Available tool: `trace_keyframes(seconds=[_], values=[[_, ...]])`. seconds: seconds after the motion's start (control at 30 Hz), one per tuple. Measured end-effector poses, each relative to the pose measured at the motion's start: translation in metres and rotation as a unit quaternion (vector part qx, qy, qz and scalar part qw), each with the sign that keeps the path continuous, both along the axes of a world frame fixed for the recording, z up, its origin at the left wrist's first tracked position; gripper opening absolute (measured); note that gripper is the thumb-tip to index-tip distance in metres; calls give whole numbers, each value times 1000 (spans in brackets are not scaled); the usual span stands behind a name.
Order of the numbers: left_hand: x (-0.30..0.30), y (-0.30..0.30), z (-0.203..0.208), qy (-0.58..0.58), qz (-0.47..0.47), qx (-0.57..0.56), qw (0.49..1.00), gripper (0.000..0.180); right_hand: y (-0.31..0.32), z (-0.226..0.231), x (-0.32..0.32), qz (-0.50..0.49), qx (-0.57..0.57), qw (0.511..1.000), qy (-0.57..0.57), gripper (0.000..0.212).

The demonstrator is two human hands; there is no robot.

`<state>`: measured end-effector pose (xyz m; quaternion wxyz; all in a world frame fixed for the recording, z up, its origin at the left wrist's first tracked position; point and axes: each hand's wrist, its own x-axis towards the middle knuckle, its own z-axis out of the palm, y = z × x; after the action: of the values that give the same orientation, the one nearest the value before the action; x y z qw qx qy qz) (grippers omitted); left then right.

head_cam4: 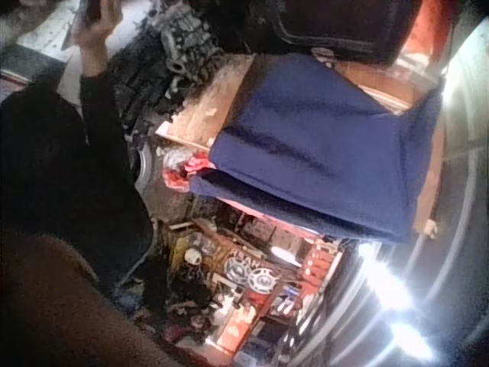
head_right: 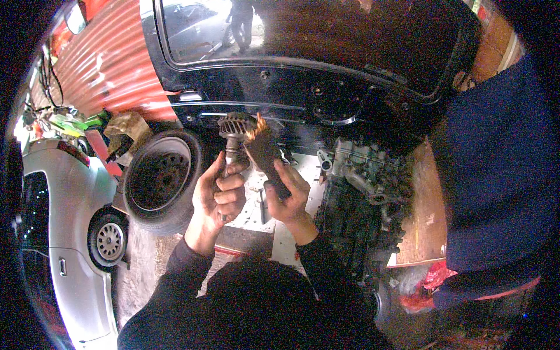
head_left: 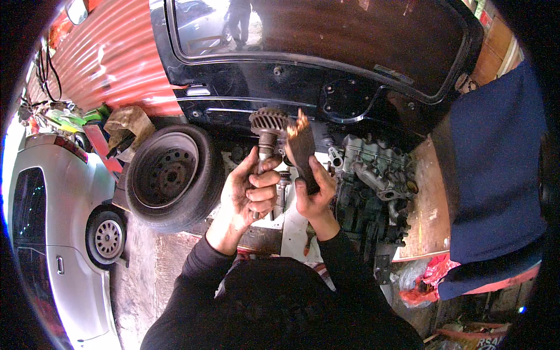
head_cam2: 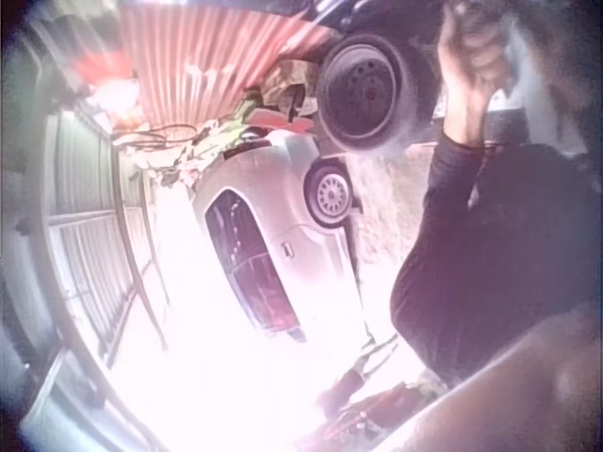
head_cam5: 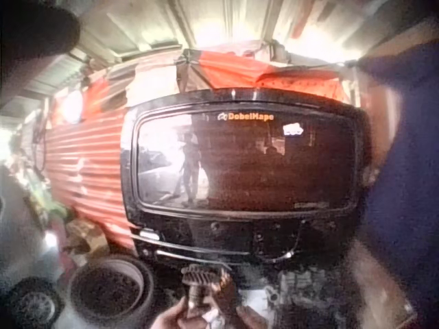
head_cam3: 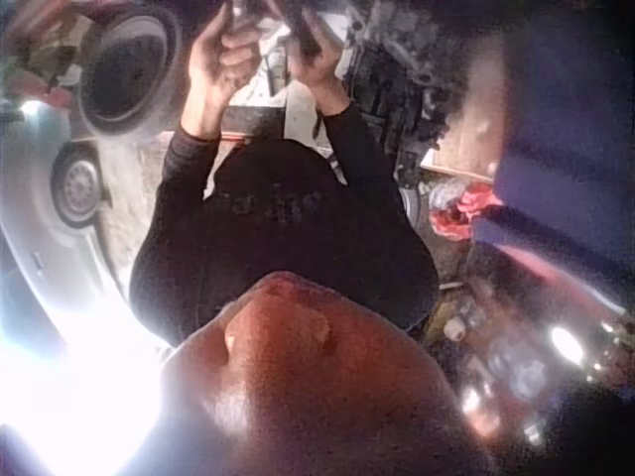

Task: The person scrubs a metal gear with a wire brush, rotating it to clean multiple sides. The person then uses a small orange-handled tool to scrape residue from the gear's teeth and shaft. The person continues scrubbing the gear with the wire brush, focusing on the shaft and gear teeth.

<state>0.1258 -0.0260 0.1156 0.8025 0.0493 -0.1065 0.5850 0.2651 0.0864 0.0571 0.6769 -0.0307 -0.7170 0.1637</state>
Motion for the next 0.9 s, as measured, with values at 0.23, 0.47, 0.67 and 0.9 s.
trace_keyframes(seconds=[0.23,0.47,0.67,0.9], values=[[6,-4,4,-115,23,24,993,33,12,2,-6,-16,-26,997,-66,51],[-13,-8,1,-129,19,78,988,31,3,-13,-25,21,-106,994,5,47],[-33,-14,5,-128,-10,96,987,33,-4,-20,-64,47,-62,997,-14,47],[-66,-19,2,-111,-21,92,989,35,-13,-10,-82,9,-116,993,1,52]])
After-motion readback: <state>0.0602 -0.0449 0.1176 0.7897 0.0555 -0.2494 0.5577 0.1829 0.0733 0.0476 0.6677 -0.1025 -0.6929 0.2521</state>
